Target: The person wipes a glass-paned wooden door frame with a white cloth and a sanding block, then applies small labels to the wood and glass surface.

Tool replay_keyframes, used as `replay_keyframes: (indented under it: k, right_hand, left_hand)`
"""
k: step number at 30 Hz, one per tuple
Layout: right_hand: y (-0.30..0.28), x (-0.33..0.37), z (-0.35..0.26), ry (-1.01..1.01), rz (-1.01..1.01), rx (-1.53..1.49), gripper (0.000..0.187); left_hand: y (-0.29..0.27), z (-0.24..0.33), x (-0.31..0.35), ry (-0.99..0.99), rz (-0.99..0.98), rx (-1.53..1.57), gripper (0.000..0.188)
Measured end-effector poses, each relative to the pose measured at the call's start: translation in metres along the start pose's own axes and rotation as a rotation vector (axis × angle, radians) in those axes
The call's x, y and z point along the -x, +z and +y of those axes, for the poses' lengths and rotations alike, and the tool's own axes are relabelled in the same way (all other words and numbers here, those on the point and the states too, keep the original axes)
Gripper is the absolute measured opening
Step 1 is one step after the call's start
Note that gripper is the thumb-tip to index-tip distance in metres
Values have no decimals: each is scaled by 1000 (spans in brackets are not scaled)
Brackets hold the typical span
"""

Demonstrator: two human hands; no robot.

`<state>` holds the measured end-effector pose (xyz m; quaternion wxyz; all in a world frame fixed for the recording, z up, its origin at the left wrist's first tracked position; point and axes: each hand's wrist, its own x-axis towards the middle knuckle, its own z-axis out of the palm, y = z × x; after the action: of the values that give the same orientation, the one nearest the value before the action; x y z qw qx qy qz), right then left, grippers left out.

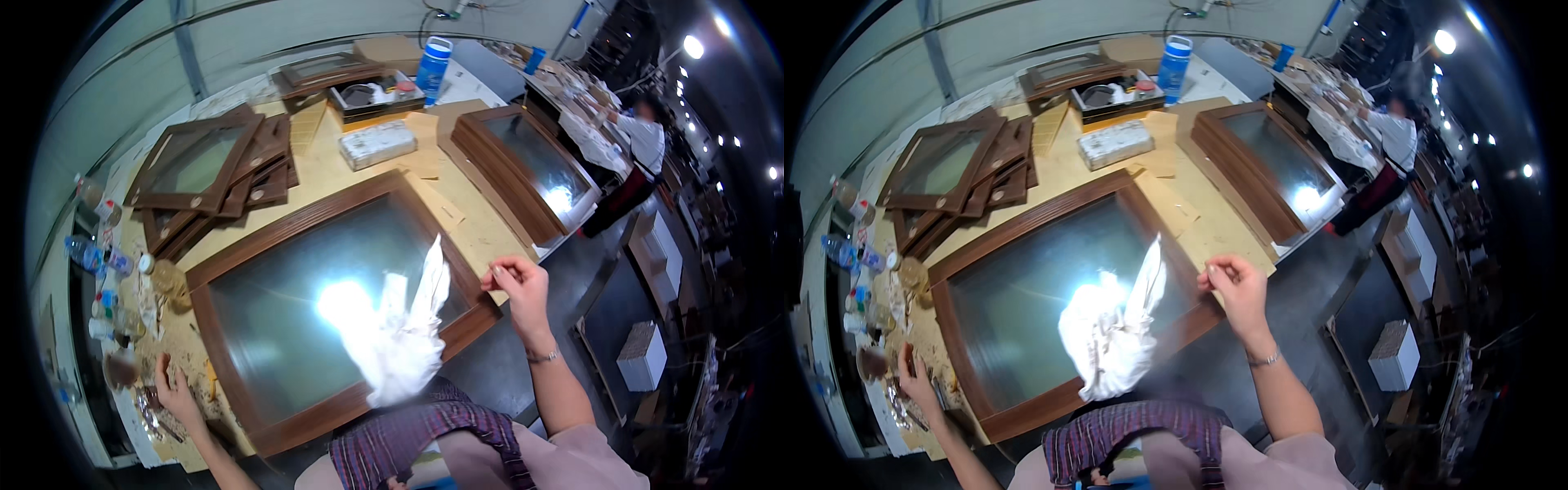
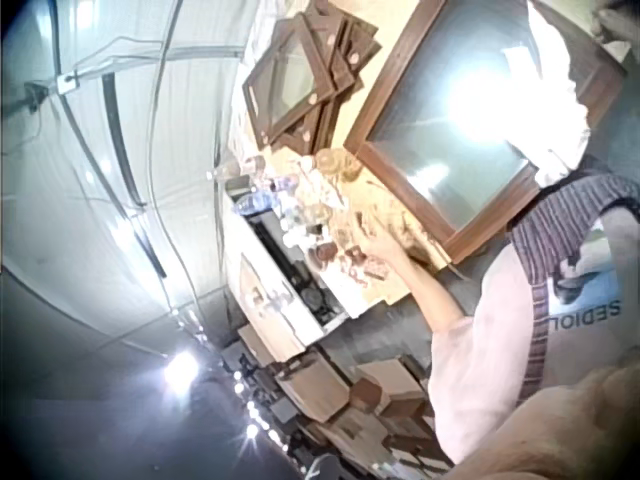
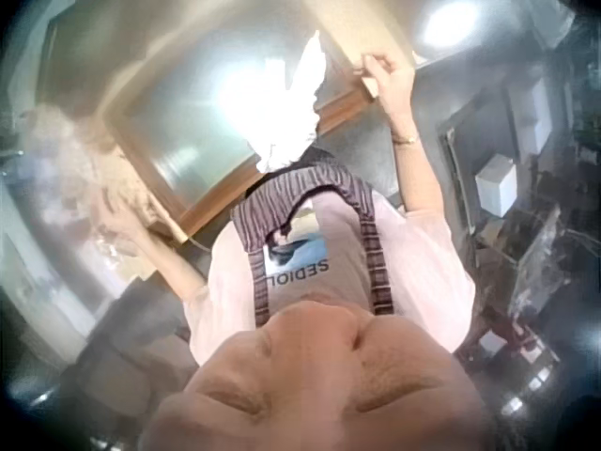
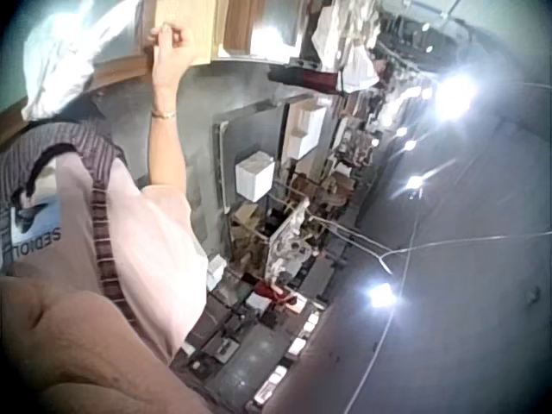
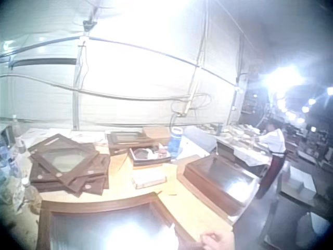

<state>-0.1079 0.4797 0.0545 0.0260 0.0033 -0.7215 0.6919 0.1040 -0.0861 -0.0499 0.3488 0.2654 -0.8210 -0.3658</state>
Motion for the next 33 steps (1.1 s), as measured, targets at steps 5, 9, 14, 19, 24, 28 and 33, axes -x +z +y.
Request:
replay_keyframes:
  k: [5,9,14,19,24,28,33]
  right_hand:
    - [-55,-97,113,32,100,310,16]
    - [-45,-165,160,6,69,678,30]
    - [-10,-221,193,-81,157,822,26]
    - [2,-259,201,247,-61,742,29]
    - [-9,-292,253,314,-308,255,17]
    - [-13,-286,223,493,-304,-259,8]
    - [-13,-252,169,381,-195,-493,10]
  left_hand:
    - [40,139,20,147,-207,-84,35]
    - [78,170,42,121,-294,12,28]
    - [98,210,57,182,-421,-111,20]
    - [121,250,54,104,-376,-29,12]
    - [195,322,30,287,-624,37,12]
    - [293,375,21,388,-819,131,12]
    - [396,391,30,249,-924,190,18]
